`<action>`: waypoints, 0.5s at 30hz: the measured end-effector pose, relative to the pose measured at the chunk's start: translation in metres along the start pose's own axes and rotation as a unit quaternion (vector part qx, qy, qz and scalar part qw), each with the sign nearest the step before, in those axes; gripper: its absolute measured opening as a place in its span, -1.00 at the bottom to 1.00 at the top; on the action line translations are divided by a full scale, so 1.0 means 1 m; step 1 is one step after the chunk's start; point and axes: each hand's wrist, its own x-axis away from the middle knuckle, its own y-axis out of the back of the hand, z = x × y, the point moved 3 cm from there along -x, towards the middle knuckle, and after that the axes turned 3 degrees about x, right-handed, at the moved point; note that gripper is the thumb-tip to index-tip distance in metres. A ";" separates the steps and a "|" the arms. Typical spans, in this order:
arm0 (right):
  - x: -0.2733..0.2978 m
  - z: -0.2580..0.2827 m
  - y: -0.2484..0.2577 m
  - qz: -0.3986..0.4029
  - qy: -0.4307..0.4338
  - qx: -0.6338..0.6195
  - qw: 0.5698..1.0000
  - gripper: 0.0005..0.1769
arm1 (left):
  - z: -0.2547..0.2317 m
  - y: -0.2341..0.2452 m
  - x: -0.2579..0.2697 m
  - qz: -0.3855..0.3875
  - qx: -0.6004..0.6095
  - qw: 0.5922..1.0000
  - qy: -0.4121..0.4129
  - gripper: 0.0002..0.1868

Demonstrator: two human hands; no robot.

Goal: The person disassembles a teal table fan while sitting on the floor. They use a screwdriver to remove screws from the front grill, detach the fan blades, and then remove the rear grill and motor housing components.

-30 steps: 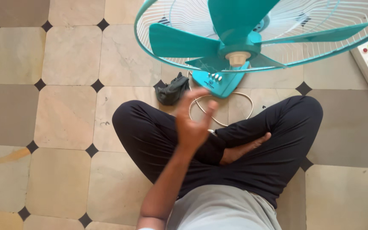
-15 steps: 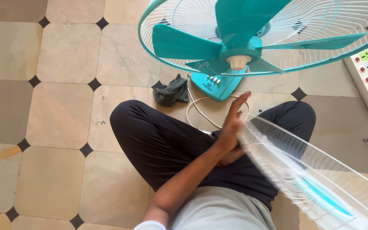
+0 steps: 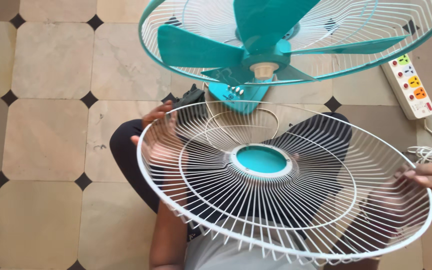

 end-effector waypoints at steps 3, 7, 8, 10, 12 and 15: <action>-0.017 0.020 -0.040 -0.084 0.047 -0.017 0.995 -0.44 | -0.008 -0.008 -0.016 0.006 -0.017 1.000 -0.013 -0.24; -0.033 0.034 -0.069 -0.285 -0.018 -0.067 0.956 -0.72 | 0.000 -0.011 -0.030 0.010 -0.030 0.999 -0.012 -0.26; -0.035 0.031 -0.073 -0.302 -0.019 -0.046 0.952 -0.75 | 0.003 -0.011 -0.032 0.011 -0.030 0.999 -0.011 -0.26; -0.034 0.021 -0.087 -0.332 -0.020 -0.005 0.943 -0.80 | 0.009 -0.009 -0.040 0.011 -0.035 0.999 -0.011 -0.27; -0.033 0.009 -0.084 -0.288 -0.015 -0.018 0.957 -0.75 | 0.015 -0.004 -0.046 0.008 -0.037 0.999 -0.013 -0.28; -0.034 0.003 -0.089 -0.268 -0.024 -0.054 0.962 -0.71 | 0.020 0.005 -0.051 0.007 -0.045 0.999 -0.016 -0.29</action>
